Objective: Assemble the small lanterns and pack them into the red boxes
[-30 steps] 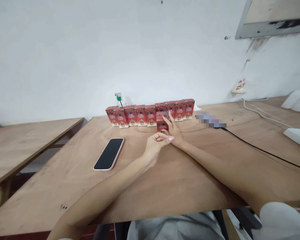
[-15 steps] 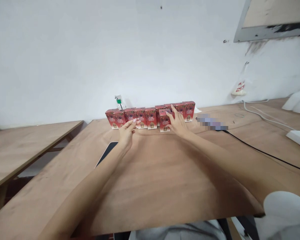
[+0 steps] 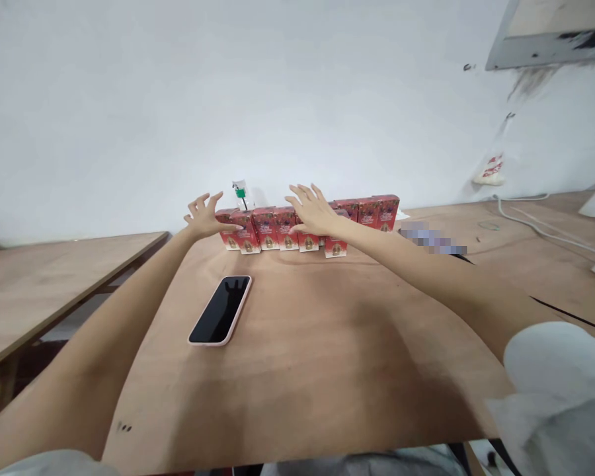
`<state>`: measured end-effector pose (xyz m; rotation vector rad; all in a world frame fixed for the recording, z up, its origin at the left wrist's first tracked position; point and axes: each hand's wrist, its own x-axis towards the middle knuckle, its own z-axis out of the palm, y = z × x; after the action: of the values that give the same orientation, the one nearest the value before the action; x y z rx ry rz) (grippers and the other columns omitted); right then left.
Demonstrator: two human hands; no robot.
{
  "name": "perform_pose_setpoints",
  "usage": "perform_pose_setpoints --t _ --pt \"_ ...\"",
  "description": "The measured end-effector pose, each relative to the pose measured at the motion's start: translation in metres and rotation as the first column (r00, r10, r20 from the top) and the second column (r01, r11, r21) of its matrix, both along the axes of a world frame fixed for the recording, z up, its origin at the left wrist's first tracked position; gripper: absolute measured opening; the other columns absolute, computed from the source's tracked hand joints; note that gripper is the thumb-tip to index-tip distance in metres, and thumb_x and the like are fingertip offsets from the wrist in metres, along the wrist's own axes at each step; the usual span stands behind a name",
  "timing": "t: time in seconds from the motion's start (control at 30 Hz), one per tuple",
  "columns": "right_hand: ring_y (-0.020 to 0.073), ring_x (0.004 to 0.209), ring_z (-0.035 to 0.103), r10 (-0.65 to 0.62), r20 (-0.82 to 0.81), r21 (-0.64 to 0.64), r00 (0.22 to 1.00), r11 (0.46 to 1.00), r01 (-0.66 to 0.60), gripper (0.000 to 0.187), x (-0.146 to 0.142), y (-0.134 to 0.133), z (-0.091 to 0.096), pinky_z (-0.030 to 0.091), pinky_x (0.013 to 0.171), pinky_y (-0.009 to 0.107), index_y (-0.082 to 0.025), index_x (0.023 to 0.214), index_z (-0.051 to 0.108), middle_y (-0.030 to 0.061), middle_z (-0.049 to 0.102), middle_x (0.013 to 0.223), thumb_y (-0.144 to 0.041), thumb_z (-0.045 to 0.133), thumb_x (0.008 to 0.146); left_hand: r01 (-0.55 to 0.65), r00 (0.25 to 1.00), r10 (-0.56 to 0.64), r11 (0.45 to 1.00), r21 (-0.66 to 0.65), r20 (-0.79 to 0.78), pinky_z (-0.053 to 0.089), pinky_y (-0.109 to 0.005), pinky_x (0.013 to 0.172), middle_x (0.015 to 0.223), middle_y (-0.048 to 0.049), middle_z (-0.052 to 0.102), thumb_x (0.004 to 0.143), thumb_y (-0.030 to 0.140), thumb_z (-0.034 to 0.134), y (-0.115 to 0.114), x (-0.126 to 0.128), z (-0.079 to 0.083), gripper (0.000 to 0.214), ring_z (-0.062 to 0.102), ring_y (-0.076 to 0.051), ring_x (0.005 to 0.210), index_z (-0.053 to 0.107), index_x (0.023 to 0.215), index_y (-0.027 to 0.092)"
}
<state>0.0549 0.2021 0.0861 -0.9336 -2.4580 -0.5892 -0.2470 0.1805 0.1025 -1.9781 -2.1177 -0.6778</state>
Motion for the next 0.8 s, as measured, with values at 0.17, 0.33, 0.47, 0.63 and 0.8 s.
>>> perform_pose_setpoints --t 0.17,0.33,0.47,0.63,0.8 --pt "0.0431 0.133 0.032 -0.04 0.048 -0.204 0.998 0.978 0.049 0.094 -0.061 0.031 0.017 0.025 0.107 0.06 -0.007 0.139 0.031 0.0268 0.029 0.146 -0.061 0.066 0.07 0.072 0.997 -0.071 0.971 -0.23 0.013 0.026 -0.053 0.107 0.148 -0.0167 0.029 0.046 0.068 0.072 0.044 -0.029 0.009 0.12 0.026 -0.042 0.136 0.024 0.146 0.023" --pt "0.0436 0.13 0.035 -0.132 0.12 -0.372 0.984 0.913 0.168 0.102 -0.096 0.05 0.019 0.028 0.105 0.059 -0.008 0.141 0.027 0.0261 0.034 0.143 -0.068 0.064 0.068 0.139 0.987 -0.161 0.91 -0.39 -0.024 0.037 -0.039 0.103 0.138 -0.0161 0.039 0.035 0.066 0.075 0.062 -0.023 0.011 0.13 0.045 -0.035 0.123 0.025 0.146 0.021" --pt "0.0412 0.125 0.042 -0.162 0.147 -0.48 0.976 0.851 0.213 0.096 -0.105 0.054 0.009 0.036 0.101 0.054 -0.008 0.138 0.032 0.0249 0.04 0.139 -0.069 0.061 0.069 0.084 0.979 -0.152 0.904 -0.419 -0.132 0.039 -0.04 0.1 0.134 -0.0137 0.035 0.034 0.069 0.072 0.061 -0.014 0.011 0.118 0.048 -0.035 0.117 0.038 0.138 0.025" --pt "0.0415 0.121 0.045 -0.14 0.108 -0.371 0.984 0.913 0.171 0.083 -0.103 0.055 -0.003 0.039 0.097 0.053 -0.008 0.128 0.042 0.0244 0.044 0.133 -0.067 0.061 0.072 0.087 0.956 -0.192 0.91 -0.405 -0.224 0.039 -0.042 0.096 0.126 -0.0137 0.044 0.038 0.074 0.069 0.055 -0.013 0.011 0.107 0.045 -0.036 0.115 0.046 0.13 0.025" --pt "0.0402 0.115 0.048 -0.043 0.099 -0.235 0.994 0.97 0.066 0.083 -0.094 0.051 -0.008 0.041 0.093 0.054 -0.007 0.124 0.044 0.0245 0.049 0.126 -0.07 0.057 0.072 0.139 0.92 -0.276 0.893 -0.429 -0.277 0.034 -0.044 0.097 0.121 -0.0116 0.054 0.046 0.078 0.062 0.045 -0.009 0.009 0.108 0.045 -0.037 0.114 0.037 0.138 0.029"
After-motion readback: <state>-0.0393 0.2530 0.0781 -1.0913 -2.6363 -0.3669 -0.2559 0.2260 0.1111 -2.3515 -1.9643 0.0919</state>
